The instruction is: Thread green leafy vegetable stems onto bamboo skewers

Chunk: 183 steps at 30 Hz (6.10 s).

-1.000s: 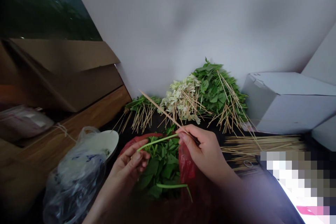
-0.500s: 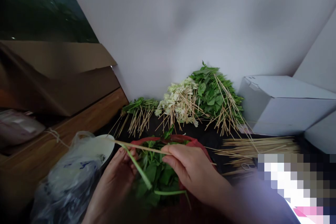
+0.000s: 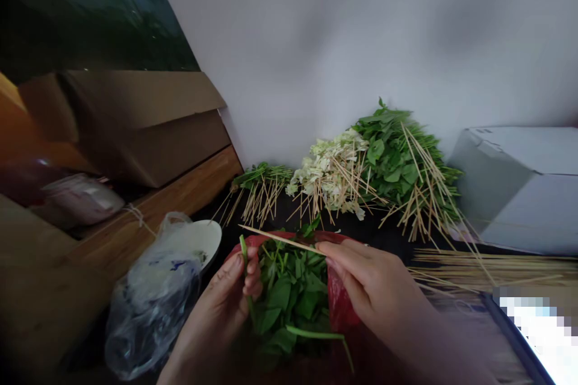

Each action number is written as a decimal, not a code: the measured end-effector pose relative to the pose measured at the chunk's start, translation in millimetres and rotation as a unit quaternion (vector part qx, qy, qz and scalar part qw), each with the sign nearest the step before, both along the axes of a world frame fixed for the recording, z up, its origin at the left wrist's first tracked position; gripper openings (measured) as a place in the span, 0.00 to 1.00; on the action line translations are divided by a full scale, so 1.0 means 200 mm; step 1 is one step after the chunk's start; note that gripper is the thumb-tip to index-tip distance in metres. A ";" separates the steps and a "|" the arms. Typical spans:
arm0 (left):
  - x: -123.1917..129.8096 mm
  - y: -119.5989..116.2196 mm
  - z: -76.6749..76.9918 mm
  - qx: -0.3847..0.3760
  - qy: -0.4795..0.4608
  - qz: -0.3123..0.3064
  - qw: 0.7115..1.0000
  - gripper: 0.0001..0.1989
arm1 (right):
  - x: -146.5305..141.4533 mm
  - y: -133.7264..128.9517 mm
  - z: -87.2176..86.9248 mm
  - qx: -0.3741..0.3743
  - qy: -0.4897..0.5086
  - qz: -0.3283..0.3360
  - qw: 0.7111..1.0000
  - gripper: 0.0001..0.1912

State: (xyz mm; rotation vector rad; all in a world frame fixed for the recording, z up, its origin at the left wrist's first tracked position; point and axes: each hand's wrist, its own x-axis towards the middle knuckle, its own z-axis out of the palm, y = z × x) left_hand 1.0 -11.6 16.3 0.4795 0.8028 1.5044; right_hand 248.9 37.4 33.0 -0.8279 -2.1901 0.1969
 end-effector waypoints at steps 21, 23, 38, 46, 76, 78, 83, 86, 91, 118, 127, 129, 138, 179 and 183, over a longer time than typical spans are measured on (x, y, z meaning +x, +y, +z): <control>-0.05 0.01 0.01 -0.033 -0.090 0.018 0.995 0.09 | 0.02 0.00 0.04 -0.039 -0.066 0.072 0.994 0.23; -0.05 0.01 0.01 -0.032 -0.089 0.018 0.995 0.10 | 0.03 0.00 0.03 -0.044 -0.067 0.076 0.994 0.23; -0.06 0.02 -0.02 -0.023 -0.030 0.041 0.998 0.13 | 0.03 0.01 0.00 -0.052 -0.045 0.074 0.995 0.24; -0.03 0.01 -0.02 -0.014 0.044 0.072 0.996 0.17 | 0.03 0.00 0.00 -0.047 -0.072 0.073 0.994 0.22; 0.15 -0.02 -0.12 -0.013 0.144 -0.028 0.989 0.12 | -0.13 -0.08 -0.06 -0.085 -0.062 0.043 0.994 0.18; 0.13 -0.02 -0.11 -0.003 0.179 -0.047 0.983 0.14 | -0.10 -0.07 -0.03 -0.074 -0.043 0.033 0.996 0.18; 0.09 -0.04 -0.09 0.049 0.363 -0.052 0.929 0.11 | 0.00 -0.02 0.04 -0.064 0.009 -0.031 0.997 0.16; 0.04 -0.04 -0.08 0.086 0.463 -0.062 0.880 0.05 | 0.04 -0.01 0.06 -0.058 0.017 -0.052 0.997 0.16; -0.08 -0.04 -0.02 0.074 0.537 0.026 0.840 0.06 | 0.08 0.00 0.06 -0.035 0.010 -0.082 0.996 0.16; -0.19 -0.04 -0.01 0.087 0.559 0.045 0.824 0.04 | 0.04 0.00 0.03 -0.061 -0.004 -0.027 0.998 0.16; -0.10 -0.01 -0.04 0.021 0.170 -0.023 0.985 0.16 | -0.02 -0.01 0.00 -0.054 -0.035 0.020 0.998 0.17; -0.09 -0.01 -0.04 0.030 0.147 -0.012 0.989 0.14 | -0.02 -0.01 0.00 -0.056 -0.032 0.021 0.998 0.17; -0.05 0.01 -0.06 0.000 0.114 -0.004 0.994 0.18 | -0.03 -0.04 0.01 -0.037 -0.047 0.041 0.997 0.18; -0.02 -0.01 -0.06 -0.082 0.191 0.019 0.978 0.13 | -0.08 -0.06 -0.03 -0.078 -0.092 0.039 0.992 0.19; -0.02 -0.01 -0.07 -0.087 0.195 0.012 0.977 0.12 | -0.09 -0.05 -0.05 -0.099 -0.085 0.047 0.990 0.18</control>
